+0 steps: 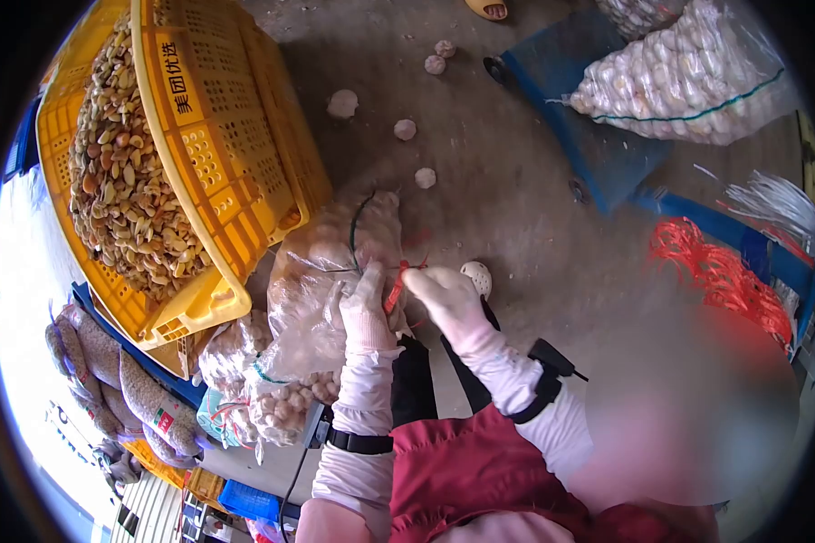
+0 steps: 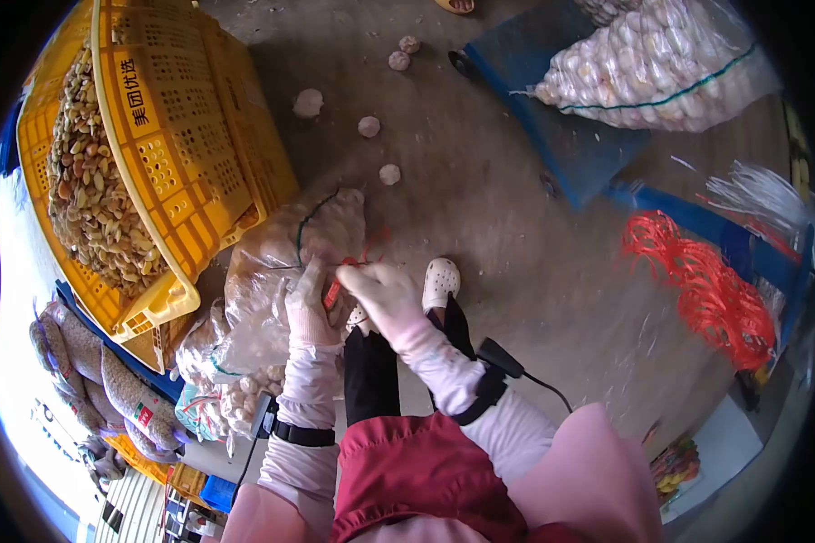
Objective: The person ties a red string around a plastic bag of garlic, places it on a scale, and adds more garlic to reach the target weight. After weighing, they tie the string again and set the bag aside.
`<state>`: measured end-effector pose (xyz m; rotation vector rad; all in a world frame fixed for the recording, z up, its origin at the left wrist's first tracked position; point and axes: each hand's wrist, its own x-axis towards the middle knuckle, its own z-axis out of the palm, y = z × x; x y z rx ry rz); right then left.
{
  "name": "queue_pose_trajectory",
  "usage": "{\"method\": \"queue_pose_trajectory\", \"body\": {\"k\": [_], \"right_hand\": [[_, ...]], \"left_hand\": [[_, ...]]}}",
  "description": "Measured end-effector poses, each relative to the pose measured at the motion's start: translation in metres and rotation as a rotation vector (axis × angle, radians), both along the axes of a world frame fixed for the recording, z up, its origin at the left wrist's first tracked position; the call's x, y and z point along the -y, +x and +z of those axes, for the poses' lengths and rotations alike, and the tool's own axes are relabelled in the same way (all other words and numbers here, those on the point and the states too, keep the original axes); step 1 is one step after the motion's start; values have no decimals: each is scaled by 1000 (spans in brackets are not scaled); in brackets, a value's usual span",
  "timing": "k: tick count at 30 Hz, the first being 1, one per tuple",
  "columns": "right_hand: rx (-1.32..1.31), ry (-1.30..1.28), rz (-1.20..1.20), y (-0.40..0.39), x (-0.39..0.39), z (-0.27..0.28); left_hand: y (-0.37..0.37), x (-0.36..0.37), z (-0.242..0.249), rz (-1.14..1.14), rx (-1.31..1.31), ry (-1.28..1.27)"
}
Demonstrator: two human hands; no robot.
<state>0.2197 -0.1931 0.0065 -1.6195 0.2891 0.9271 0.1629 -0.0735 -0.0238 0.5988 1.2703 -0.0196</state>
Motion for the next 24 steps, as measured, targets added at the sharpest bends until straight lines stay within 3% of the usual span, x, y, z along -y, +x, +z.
{"method": "queue_pose_trajectory", "body": {"k": [3, 5, 6, 7, 8, 9, 11, 12, 14, 16, 17, 18, 19, 21, 23, 24], "right_hand": [[275, 59, 16, 9, -32, -7], [283, 118, -17, 17, -33, 2], [4, 262, -191, 20, -26, 7], [-278, 403, -361, 23, -16, 10], [-379, 696, -519, 30, -6, 2], [-270, 339, -329, 31, 13, 2], [712, -56, 95, 10, 13, -56], [709, -58, 95, 12, 11, -48], [12, 26, 264, 26, 5, -19], [30, 8, 197, 27, 0, -11], [37, -13, 126, 28, -5, 1], [218, -144, 261, 28, -5, 17], [189, -109, 250, 29, -11, 35], [312, 3, 302, 9, -6, 16], [433, 70, 341, 6, 3, 18], [282, 114, 42, 3, 8, 21]], "left_hand": [[9, -2, 16, -171, 81, 103], [11, -8, 27, -64, 93, -163], [14, -4, 27, -56, 109, -126], [15, 6, 22, -159, 29, 268], [20, 3, 27, -90, -14, 134], [22, 1, 32, -20, -57, -2], [11, -8, 24, 23, 35, -149], [5, -11, 21, 58, 123, -297], [3, -13, 20, -69, 102, -194], [2, -13, 9, -187, 84, -80], [1, -9, 2, -335, 42, 185], [-4, -9, -4, -416, 25, 313], [-4, -9, -3, -493, -3, 444], [21, -14, 31, -133, -82, -186], [28, -9, 36, -14, -77, -200], [23, -13, 32, -61, -3, -232]]}}
